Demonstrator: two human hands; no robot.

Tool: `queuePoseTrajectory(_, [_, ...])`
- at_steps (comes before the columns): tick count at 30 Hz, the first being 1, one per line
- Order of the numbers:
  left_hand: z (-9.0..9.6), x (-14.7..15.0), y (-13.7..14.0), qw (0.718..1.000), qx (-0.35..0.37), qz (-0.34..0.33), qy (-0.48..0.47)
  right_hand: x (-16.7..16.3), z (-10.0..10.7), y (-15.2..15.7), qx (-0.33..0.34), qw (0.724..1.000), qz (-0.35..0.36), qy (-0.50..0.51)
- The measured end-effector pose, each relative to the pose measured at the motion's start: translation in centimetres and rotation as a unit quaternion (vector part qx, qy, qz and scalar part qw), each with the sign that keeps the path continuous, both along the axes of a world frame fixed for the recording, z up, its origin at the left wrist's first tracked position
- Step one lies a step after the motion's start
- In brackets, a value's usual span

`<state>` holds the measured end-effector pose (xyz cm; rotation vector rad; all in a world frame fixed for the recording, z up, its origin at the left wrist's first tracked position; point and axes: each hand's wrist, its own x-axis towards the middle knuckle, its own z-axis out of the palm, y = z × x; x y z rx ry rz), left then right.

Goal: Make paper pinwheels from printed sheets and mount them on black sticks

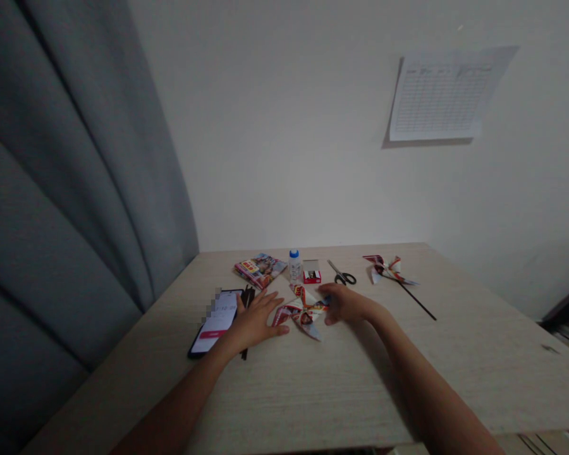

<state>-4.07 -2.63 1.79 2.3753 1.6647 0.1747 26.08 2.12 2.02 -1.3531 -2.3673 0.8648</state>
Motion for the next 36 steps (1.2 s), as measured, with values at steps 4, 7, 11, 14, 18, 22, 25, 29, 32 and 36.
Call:
queuePoseTrajectory(4, [0.1,0.1,-0.1,1.000,-0.006,-0.003,0.005,0.1,-0.4,0.1,0.015,1.000,0.010,0.008])
queuePoseTrajectory(7, [0.2,0.2,-0.2,1.000,0.005,-0.007,0.004,0.1,-0.5,0.1,0.017,1.000,0.013,0.018])
queuePoseTrajectory(11, [0.7,0.0,-0.2,1.000,0.006,0.009,0.006,0.3,-0.7,0.3,0.022,0.999,0.021,0.026])
queuePoseTrajectory(14, [1.3,-0.6,0.0,0.999,0.016,0.047,0.009,0.5,-1.0,0.5,0.021,0.999,0.025,0.035])
queuePoseTrajectory(18, [2.1,-1.7,0.3,0.992,0.076,0.101,0.022,0.7,-1.1,0.5,0.011,0.999,0.019,0.036])
queuePoseTrajectory(22, [2.3,-2.7,0.5,0.979,0.127,0.145,0.059,0.8,-1.2,0.5,0.011,0.999,0.024,0.029])
queuePoseTrajectory(25, [2.1,-3.4,0.6,0.977,0.140,0.146,0.065,0.9,-1.4,0.7,0.019,0.999,0.031,0.030])
queuePoseTrajectory(29, [1.7,-3.9,0.8,0.977,0.136,0.149,0.068,1.0,-1.7,0.9,0.020,0.999,0.028,0.042])
queuePoseTrajectory(32, [1.6,-4.0,0.9,0.977,0.130,0.148,0.076,1.0,-1.6,0.8,0.018,0.998,0.030,0.045])
queuePoseTrajectory(36, [1.8,-3.7,0.9,0.977,0.118,0.153,0.087,0.9,-1.4,0.7,0.019,0.998,0.032,0.044])
